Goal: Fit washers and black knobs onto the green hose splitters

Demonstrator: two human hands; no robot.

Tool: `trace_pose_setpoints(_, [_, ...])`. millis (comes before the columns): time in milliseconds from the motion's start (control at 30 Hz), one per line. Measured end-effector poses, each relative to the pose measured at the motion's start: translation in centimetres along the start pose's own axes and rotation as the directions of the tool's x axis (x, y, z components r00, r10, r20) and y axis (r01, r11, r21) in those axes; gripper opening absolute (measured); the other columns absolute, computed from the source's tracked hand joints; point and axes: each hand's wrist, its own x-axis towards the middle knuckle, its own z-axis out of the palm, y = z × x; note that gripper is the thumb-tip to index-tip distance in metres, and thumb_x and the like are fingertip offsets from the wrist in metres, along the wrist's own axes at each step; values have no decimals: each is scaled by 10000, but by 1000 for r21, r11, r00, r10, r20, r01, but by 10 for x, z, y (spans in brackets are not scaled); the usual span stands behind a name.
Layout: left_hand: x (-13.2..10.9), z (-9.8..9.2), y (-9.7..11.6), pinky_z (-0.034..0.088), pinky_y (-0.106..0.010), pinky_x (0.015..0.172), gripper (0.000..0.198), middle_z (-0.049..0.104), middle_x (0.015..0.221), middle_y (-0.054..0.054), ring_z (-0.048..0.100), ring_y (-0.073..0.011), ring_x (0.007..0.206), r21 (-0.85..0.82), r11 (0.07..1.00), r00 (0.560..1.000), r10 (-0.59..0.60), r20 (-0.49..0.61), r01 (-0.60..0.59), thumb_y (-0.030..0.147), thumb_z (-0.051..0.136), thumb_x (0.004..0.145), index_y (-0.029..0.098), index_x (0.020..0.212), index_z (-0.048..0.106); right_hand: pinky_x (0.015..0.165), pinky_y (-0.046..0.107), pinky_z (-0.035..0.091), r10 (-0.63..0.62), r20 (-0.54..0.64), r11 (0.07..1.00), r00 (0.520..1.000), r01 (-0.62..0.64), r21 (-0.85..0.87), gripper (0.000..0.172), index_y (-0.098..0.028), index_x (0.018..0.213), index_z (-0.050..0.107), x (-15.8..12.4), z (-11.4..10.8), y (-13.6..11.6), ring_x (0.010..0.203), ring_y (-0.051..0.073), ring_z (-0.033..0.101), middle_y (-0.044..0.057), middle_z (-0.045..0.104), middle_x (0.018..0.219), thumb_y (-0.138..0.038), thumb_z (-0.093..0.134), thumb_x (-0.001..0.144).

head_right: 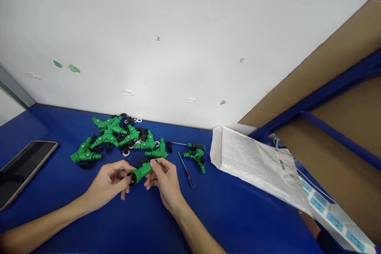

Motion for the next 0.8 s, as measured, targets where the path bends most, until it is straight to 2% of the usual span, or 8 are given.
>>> trace_pose_setpoints(200, [3, 3, 4, 519, -241, 418, 196, 568, 496, 39, 538, -104, 418, -8, 999, 997, -32, -66, 31, 280, 644, 748, 114, 846, 606, 387, 174, 473, -27, -29, 1000, 999, 27, -14, 377, -138, 715, 567, 3, 4, 2, 403, 92, 571, -12, 615, 532, -467, 747, 748])
trace_pose_setpoints(367, [2, 3, 5, 472, -211, 378, 176, 514, 473, 68, 489, -84, 386, 36, 999, 995, -32, -91, 36, 279, 653, 733, 134, 790, 571, 391, 177, 477, -38, -20, 999, 999, 38, -13, 384, -143, 710, 559, 4, 7, 5, 407, 97, 574, -11, 612, 525, -478, 740, 754])
trace_pose_setpoints(533, [0, 3, 2, 506, -243, 420, 171, 518, 514, 55, 525, -103, 425, 21, 1000, 998, 11, -69, -9, 306, 611, 806, 151, 812, 541, 390, 171, 471, -21, -13, 999, 1000, 21, 27, 371, -145, 703, 559, 4, 8, 3, 407, 96, 576, -7, 619, 534, -457, 756, 747])
trace_pose_setpoints(600, [-1, 3, 2, 533, -263, 474, 173, 539, 595, 33, 556, -114, 496, -9, 997, 996, 82, -41, -82, 318, 574, 852, 152, 900, 554, 405, 170, 481, -11, -17, 996, 1000, 12, 88, 359, -147, 713, 565, 3, 8, 2, 424, 98, 589, -3, 630, 553, -440, 770, 737])
trace_pose_setpoints(667, [-2, 3, 2, 545, -265, 542, 208, 553, 750, 3, 567, -112, 596, 27, 976, 976, 216, -38, -215, 296, 585, 863, 170, 1027, 565, 435, 171, 499, 20, -19, 987, 1000, -16, 159, 346, -147, 734, 573, 2, 8, 2, 451, 100, 609, 6, 650, 585, -422, 782, 730])
trace_pose_setpoints(800, [-4, 0, -1, 528, -238, 604, 374, 512, 967, -24, 532, -99, 705, 198, 854, 864, 500, -56, -481, 183, 668, 815, 251, 1165, 555, 519, 187, 539, 61, 10, 964, 998, -61, 258, 314, -147, 767, 581, -1, 8, 4, 521, 106, 645, 29, 688, 668, -389, 780, 745])
